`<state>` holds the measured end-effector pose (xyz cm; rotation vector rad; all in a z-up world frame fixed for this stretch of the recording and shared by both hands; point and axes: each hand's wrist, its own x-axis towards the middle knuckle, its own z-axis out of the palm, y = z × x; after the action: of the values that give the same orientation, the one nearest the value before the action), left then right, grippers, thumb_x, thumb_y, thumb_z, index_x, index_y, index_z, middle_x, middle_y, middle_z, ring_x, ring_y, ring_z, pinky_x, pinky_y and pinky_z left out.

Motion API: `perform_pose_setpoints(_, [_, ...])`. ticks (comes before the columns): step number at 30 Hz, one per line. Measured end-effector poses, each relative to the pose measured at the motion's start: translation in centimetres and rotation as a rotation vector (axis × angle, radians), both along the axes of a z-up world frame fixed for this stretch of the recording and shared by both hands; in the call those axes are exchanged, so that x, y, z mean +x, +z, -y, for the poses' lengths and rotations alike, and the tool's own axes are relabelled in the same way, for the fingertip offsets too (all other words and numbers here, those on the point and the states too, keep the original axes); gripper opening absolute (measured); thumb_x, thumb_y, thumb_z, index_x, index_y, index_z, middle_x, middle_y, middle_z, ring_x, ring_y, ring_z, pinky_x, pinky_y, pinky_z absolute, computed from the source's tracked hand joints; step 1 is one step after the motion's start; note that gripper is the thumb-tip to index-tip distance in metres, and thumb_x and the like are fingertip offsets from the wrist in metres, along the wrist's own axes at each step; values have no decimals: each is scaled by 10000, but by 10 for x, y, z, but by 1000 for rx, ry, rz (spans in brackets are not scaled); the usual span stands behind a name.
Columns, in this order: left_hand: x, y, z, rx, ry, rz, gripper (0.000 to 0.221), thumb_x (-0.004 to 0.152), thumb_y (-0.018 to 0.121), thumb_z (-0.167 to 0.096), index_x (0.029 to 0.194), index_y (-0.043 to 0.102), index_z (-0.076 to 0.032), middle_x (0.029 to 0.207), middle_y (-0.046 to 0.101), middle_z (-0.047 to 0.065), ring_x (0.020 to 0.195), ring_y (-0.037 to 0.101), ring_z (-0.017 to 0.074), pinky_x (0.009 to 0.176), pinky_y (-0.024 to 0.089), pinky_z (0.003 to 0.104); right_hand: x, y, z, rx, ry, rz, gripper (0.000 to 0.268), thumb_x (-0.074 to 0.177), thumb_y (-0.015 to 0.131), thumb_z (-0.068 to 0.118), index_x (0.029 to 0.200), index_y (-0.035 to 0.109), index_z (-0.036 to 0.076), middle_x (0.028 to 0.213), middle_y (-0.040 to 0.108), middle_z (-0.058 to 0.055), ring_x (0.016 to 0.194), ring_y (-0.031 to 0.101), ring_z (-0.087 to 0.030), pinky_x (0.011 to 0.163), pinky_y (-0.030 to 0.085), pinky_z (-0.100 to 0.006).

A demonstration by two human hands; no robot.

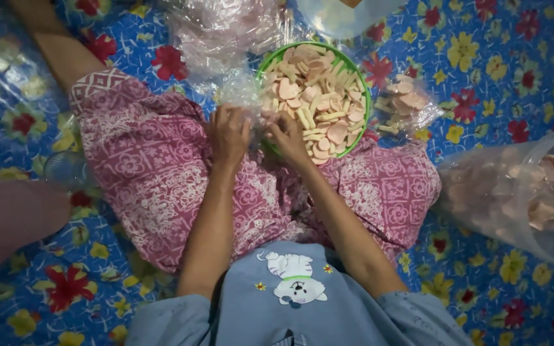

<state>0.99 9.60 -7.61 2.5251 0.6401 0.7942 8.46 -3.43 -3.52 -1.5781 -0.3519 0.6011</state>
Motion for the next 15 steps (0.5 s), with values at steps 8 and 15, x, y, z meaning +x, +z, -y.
perform_pose_setpoints(8, [6,4,-2,38,16,-11,203,734,727,-245,899,627,-182,942,525,13,875,546,239,688,465,390,-14,28,5,-279,126,261,154,822,582,181,894,546,51,765,609,-189,759,611,-309,682,476,-448])
perform_pose_setpoints(15, [9,-14,-4,44,80,-19,156,748,698,-250,815,594,-155,845,503,10,837,546,241,675,458,396,-23,39,4,-273,106,249,153,810,581,201,914,566,90,761,633,-144,755,631,-263,684,484,-417])
